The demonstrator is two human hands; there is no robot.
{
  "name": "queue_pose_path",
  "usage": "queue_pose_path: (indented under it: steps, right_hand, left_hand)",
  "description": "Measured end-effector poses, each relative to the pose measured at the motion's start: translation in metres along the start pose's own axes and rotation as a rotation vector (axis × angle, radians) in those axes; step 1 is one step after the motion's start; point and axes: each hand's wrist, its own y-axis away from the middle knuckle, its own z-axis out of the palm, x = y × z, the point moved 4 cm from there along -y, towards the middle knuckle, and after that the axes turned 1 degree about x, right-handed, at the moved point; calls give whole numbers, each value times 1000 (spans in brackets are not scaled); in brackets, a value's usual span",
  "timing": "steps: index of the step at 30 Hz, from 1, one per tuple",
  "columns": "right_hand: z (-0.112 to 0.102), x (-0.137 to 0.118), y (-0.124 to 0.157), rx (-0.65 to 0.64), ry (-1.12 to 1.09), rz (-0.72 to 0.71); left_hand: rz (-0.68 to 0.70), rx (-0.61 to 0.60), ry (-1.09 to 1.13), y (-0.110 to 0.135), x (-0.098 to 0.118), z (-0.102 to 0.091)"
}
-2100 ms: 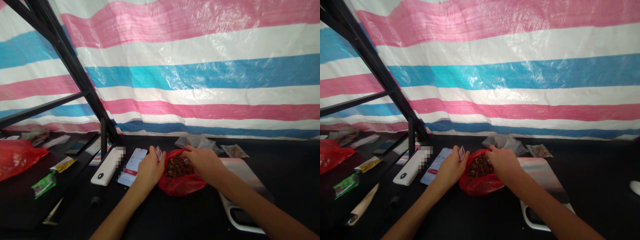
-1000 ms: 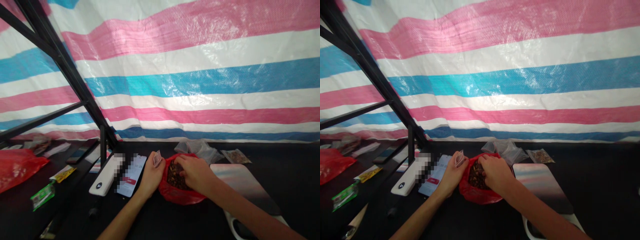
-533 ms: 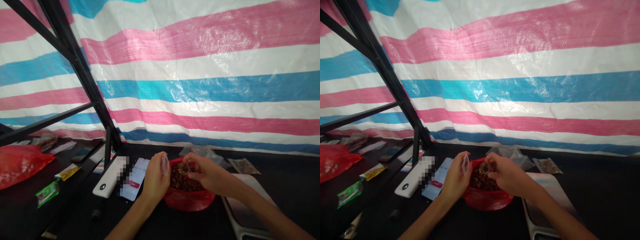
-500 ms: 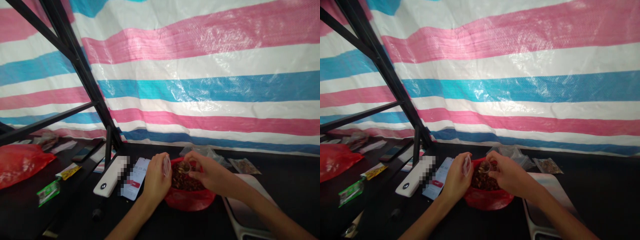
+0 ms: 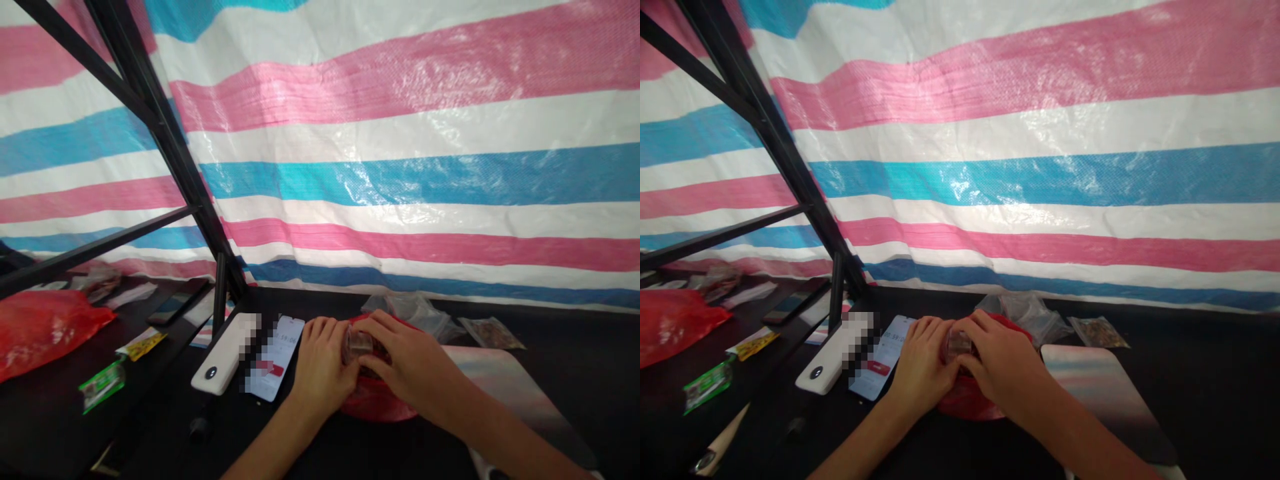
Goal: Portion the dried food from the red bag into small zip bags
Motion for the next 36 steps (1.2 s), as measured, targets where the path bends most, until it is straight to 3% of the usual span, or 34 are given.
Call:
queue_pose_path:
  steps: [4,8,12,17,21,24,29,36]
  right_hand:
    - [3,-4,-1,145,198,-184]
    - [6,-1,-1,110,181,-290]
    - [4,3,-2,2,89,-211]
    - [-4,-1,-1,-16,-10,-123]
    - [-10,-8,1,46,22,-199]
    - [-11,-11,3,19,29,-253]
    - [-8,-8,2,-69,50,-90]
    - [-5,-4,-2,-11,-267,-78]
  left_hand:
    - [-19,48,105,-2,-6,-1]
    - [-52,67,139,-4,-10,0]
    - [-7,56,114,-2,-10,5]
    - [-44,126,333,2,-15,9]
    - [-47,133,320,2,-15,5]
    - [13,97,265,2,-8,4]
    - [-100,118,288,4,-8,6]
    - [-27,105,284,1,-7,4]
